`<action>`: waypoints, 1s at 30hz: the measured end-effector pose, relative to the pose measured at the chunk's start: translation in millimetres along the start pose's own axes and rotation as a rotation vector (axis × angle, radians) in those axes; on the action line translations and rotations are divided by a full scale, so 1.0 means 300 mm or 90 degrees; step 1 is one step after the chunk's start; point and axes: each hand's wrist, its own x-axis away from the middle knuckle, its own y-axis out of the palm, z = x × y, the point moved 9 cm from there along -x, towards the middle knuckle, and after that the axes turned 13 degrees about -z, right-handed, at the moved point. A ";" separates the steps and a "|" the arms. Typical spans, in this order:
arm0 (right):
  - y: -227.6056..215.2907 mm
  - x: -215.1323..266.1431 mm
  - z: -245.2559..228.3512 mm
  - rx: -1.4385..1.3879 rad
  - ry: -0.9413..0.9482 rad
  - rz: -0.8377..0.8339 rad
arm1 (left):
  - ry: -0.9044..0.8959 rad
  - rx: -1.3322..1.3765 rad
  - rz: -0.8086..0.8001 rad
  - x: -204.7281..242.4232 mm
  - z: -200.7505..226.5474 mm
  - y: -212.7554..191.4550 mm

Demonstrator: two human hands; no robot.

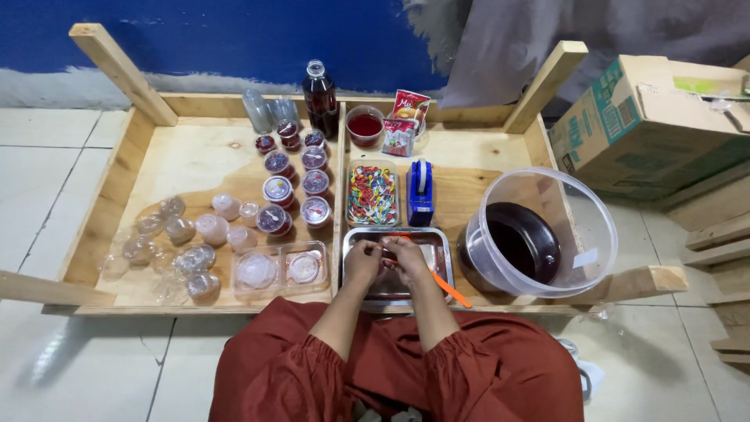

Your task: The person scoops a dark liquid from a large container into small plastic cups using an orange ladle. They then place a lid on each filled cup and set it aside on the wooden table.

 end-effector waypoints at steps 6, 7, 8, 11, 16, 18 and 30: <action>0.024 0.079 0.042 0.021 0.002 -0.038 | 0.023 0.044 -0.007 0.128 0.012 -0.005; 0.030 0.104 0.037 0.022 0.003 -0.039 | 0.022 0.045 -0.006 0.150 0.014 -0.009; 0.036 0.127 0.030 0.019 -0.005 -0.039 | 0.030 0.052 0.003 0.171 0.019 -0.016; 0.050 0.169 0.035 0.008 -0.010 -0.045 | 0.043 0.072 0.022 0.211 0.016 -0.035; 0.047 0.194 0.046 -0.005 -0.011 -0.050 | 0.078 0.082 0.029 0.244 0.030 -0.044; 0.057 0.220 0.032 -0.004 -0.010 -0.045 | 0.076 0.055 0.020 0.223 0.014 -0.034; 0.025 0.194 0.023 0.162 -0.064 0.016 | 0.002 -0.008 -0.009 0.182 -0.072 0.009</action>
